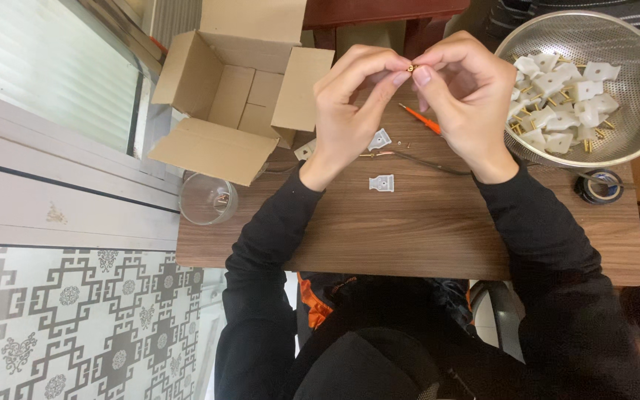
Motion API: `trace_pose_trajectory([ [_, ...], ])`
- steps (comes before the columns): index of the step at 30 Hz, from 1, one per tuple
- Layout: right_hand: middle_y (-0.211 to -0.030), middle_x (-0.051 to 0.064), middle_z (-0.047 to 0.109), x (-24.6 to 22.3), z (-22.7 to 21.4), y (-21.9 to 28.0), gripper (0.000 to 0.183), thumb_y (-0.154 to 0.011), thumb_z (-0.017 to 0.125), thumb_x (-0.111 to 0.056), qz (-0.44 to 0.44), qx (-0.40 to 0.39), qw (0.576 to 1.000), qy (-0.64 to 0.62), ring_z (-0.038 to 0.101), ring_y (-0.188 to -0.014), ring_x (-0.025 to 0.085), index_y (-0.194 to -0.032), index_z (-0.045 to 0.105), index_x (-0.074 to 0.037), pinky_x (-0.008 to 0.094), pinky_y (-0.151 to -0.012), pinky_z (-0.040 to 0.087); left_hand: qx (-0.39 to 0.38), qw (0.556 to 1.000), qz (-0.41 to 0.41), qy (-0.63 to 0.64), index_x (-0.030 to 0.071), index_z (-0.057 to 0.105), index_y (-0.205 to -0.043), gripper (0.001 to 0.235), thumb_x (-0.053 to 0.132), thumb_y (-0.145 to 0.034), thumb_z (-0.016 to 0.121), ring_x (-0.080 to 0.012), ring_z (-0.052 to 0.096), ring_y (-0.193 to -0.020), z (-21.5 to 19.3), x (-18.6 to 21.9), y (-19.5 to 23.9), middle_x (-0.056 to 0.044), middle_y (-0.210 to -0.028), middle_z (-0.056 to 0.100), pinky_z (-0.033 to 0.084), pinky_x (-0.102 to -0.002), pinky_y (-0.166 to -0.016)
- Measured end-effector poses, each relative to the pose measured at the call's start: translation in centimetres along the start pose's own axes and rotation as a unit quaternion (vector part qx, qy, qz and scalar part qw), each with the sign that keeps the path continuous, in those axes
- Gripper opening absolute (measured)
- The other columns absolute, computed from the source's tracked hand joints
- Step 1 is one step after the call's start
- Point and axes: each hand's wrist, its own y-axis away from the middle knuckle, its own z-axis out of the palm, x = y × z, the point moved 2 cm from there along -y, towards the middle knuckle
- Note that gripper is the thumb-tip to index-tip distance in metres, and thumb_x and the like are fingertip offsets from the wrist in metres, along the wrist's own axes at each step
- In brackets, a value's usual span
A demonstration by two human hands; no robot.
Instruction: The person assembles small hardware components by hand, inserting a metal pin into a plastic component and tightening it with a screwdriver.
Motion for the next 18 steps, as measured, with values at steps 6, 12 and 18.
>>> trace_pose_trajectory([
  [6,-0.121,0.023,0.069,-0.2,-0.1,0.2,0.005,-0.128,0.077,0.004,-0.011,-0.003,1.0,0.004,0.064,-0.075,0.023,-0.127,0.072,0.006,0.032,-0.069,0.055,-0.003,1.0,0.029,-0.01,0.009,0.079,-0.126,0.012,0.001,-0.118,0.077,-0.0219,0.079,-0.116,-0.1,0.3,0.0,-0.008,-0.123,0.081,0.071,-0.033,-0.104],
  [12,-0.12,0.025,0.069,-1.1,-0.1,0.3,0.014,-0.13,0.072,-0.009,-0.039,-0.027,0.999,-0.011,0.07,-0.074,0.026,-0.127,0.07,0.005,0.034,-0.072,0.058,-0.013,0.995,0.097,-0.028,0.005,0.079,-0.125,0.01,-0.001,-0.118,0.077,-0.0304,0.085,-0.117,-0.3,1.1,-0.2,-0.015,-0.124,0.081,0.072,-0.039,-0.108],
  [18,-0.117,0.025,0.066,-1.6,-0.2,0.6,0.018,-0.129,0.073,-0.013,-0.032,-0.027,0.999,-0.022,0.07,-0.074,0.026,-0.125,0.068,0.004,0.033,-0.072,0.056,-0.021,0.988,0.153,-0.015,0.001,0.077,-0.128,0.011,-0.004,-0.119,0.073,-0.0353,0.086,-0.122,-0.3,1.1,0.1,-0.018,-0.127,0.079,0.075,-0.044,-0.11],
])
